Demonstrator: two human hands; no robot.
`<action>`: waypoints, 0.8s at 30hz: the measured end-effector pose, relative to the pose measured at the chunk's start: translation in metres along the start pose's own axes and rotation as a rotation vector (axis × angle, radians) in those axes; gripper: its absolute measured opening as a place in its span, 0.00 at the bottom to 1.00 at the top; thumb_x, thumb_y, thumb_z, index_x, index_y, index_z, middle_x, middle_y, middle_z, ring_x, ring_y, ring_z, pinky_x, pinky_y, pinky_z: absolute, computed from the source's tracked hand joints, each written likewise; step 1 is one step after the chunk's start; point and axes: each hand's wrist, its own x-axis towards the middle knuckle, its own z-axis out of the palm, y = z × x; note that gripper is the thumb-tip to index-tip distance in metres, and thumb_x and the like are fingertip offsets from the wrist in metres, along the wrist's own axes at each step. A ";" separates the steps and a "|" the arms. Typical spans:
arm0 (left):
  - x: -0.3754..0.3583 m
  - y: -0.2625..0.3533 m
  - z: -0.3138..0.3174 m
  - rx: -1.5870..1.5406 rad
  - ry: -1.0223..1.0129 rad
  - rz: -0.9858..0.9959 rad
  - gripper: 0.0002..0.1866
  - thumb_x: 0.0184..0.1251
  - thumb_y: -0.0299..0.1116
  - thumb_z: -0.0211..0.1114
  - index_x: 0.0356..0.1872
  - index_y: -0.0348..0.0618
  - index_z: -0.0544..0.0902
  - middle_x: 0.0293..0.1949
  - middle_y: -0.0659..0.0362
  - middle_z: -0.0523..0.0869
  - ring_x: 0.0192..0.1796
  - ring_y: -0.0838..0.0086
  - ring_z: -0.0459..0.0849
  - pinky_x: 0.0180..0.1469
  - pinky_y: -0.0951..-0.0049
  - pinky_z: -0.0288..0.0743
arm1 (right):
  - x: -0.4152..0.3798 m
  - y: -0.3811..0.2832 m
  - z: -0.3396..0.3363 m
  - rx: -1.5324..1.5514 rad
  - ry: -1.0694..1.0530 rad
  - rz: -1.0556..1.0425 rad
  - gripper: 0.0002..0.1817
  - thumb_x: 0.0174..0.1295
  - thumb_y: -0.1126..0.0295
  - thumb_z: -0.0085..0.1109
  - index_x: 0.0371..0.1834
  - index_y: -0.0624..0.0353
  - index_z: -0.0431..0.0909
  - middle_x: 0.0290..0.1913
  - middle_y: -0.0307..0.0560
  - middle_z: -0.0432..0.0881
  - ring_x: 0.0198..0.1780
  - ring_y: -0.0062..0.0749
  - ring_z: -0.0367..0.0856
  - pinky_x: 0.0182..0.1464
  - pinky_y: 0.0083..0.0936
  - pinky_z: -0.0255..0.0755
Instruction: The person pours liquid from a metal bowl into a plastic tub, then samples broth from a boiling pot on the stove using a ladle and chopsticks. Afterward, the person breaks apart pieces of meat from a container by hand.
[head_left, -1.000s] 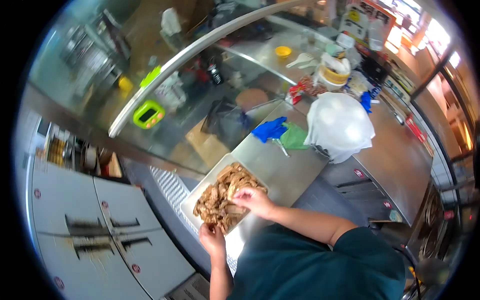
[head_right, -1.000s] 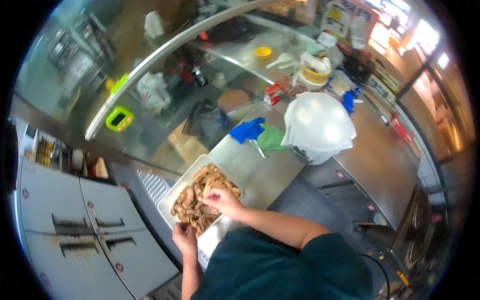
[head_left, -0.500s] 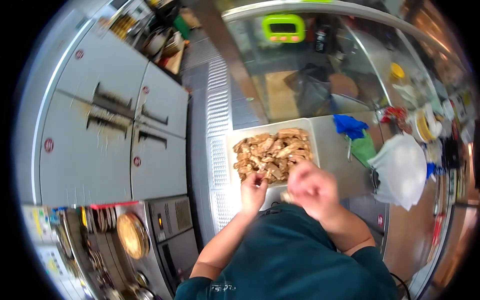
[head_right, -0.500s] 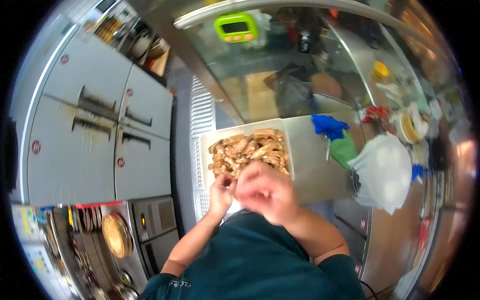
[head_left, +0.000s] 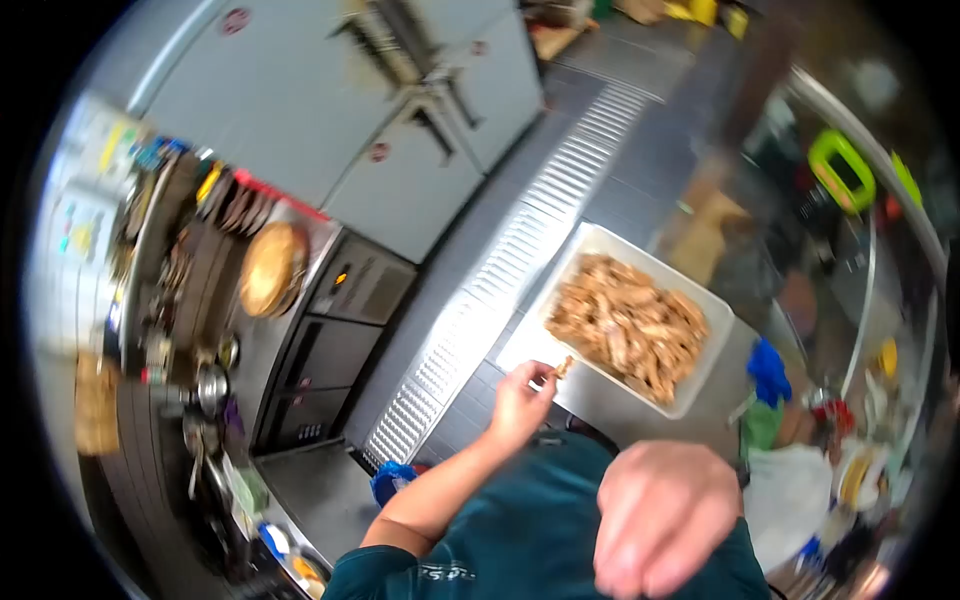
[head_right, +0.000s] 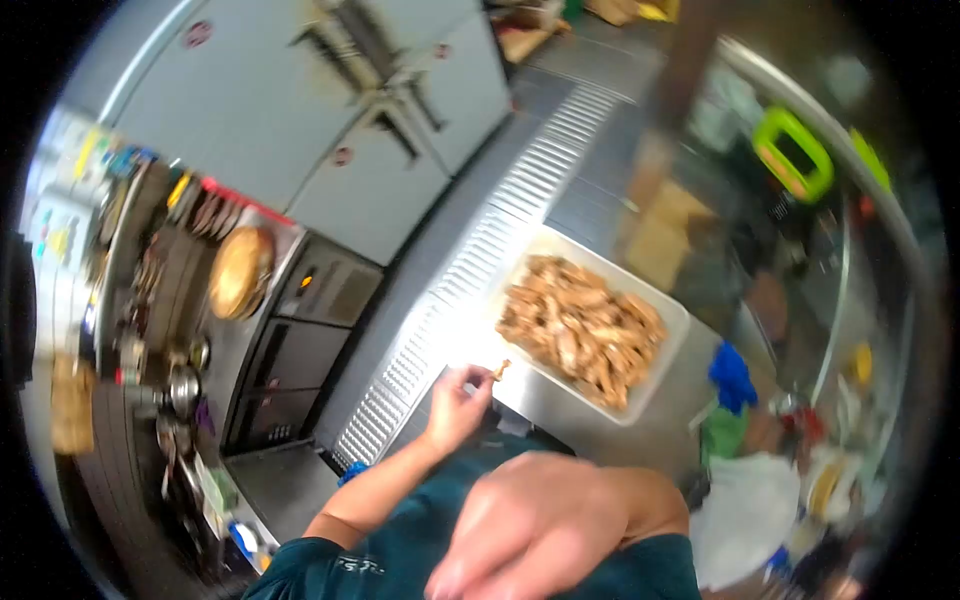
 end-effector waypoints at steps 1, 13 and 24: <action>-0.004 -0.004 -0.012 0.063 0.073 0.014 0.05 0.64 0.27 0.66 0.37 0.36 0.84 0.31 0.56 0.86 0.35 0.78 0.81 0.39 0.75 0.77 | -0.002 0.011 0.004 -0.081 0.091 0.050 0.05 0.60 0.74 0.67 0.35 0.62 0.81 0.38 0.57 0.85 0.34 0.42 0.84 0.33 0.30 0.76; -0.130 -0.297 -0.177 0.427 0.665 -0.624 0.14 0.60 0.42 0.67 0.31 0.39 0.82 0.32 0.44 0.86 0.38 0.48 0.85 0.44 0.53 0.77 | -0.075 0.202 0.019 -0.279 0.511 0.860 0.23 0.57 0.86 0.63 0.57 0.64 0.72 0.59 0.48 0.76 0.40 0.18 0.79 0.43 0.14 0.75; -0.437 -0.419 -0.243 0.262 0.469 -1.609 0.21 0.64 0.48 0.67 0.52 0.47 0.82 0.54 0.51 0.85 0.60 0.58 0.81 0.61 0.60 0.72 | -0.065 0.340 0.164 -0.391 0.391 1.110 0.23 0.59 0.80 0.67 0.57 0.62 0.73 0.29 0.36 0.80 0.28 0.10 0.73 0.31 0.10 0.66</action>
